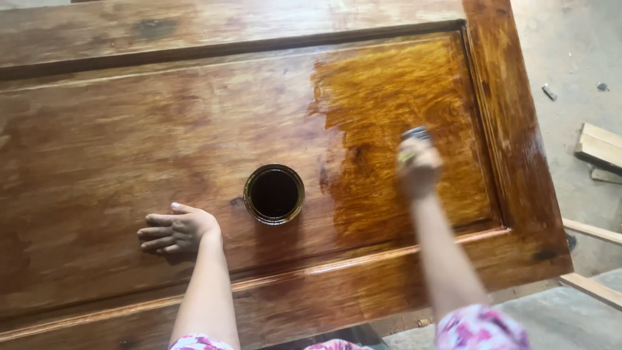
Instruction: Apply wood stain to a large wooden door using a paintbrush.
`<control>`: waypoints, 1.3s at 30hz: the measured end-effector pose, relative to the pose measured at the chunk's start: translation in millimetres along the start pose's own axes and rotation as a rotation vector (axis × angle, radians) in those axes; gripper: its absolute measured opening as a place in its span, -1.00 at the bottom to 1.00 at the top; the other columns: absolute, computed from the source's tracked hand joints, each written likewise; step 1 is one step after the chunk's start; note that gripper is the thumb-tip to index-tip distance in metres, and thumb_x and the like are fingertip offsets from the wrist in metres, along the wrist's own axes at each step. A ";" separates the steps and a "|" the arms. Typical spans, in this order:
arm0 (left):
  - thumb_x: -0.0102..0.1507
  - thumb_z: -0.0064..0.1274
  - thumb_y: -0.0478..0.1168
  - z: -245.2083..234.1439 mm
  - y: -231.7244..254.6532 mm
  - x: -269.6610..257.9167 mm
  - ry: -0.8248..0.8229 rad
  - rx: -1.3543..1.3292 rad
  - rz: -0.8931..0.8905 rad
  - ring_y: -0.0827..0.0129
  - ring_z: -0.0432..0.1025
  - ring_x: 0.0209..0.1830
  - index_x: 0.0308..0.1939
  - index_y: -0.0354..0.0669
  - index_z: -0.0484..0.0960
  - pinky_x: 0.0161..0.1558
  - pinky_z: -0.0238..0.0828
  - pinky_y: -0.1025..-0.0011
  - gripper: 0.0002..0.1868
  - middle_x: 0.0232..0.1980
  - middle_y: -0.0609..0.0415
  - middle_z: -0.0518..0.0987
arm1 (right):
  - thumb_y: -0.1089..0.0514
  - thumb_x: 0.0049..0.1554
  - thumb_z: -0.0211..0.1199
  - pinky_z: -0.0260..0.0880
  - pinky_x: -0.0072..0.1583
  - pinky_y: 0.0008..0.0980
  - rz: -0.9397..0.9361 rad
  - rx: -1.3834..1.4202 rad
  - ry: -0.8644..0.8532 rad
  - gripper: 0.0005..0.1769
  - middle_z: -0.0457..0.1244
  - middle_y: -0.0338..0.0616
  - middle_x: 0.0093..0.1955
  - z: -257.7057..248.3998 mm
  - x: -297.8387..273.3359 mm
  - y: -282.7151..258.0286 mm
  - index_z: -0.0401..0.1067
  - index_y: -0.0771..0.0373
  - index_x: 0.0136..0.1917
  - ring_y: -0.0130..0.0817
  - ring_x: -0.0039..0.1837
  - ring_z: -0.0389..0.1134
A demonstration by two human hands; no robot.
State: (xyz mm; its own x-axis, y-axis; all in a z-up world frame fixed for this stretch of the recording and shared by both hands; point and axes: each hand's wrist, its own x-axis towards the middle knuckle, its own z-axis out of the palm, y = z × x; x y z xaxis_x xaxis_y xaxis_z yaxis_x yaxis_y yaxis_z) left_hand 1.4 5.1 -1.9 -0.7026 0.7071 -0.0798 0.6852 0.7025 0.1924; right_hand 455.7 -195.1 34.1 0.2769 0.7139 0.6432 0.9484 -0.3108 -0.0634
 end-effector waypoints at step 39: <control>0.46 -0.21 0.13 21.1 -27.0 7.0 0.098 -0.082 0.191 -0.36 -0.31 0.62 0.58 -0.13 0.15 0.50 -0.35 -0.24 -0.31 0.65 -0.35 -0.16 | 0.26 0.26 0.34 0.45 -0.02 -0.41 0.629 0.875 -0.152 -0.94 0.32 -0.22 -0.10 -78.5 -47.6 -32.8 0.47 0.22 -0.05 -0.47 -0.07 0.35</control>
State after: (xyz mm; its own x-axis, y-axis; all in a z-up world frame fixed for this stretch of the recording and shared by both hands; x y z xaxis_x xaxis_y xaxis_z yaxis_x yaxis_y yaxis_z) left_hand -17.9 -7.2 -28.3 -0.5793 0.8128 0.0606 0.7927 0.5445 0.2742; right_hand 399.4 -268.1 65.5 0.7103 0.6723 0.2085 0.3953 -0.1359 -0.9084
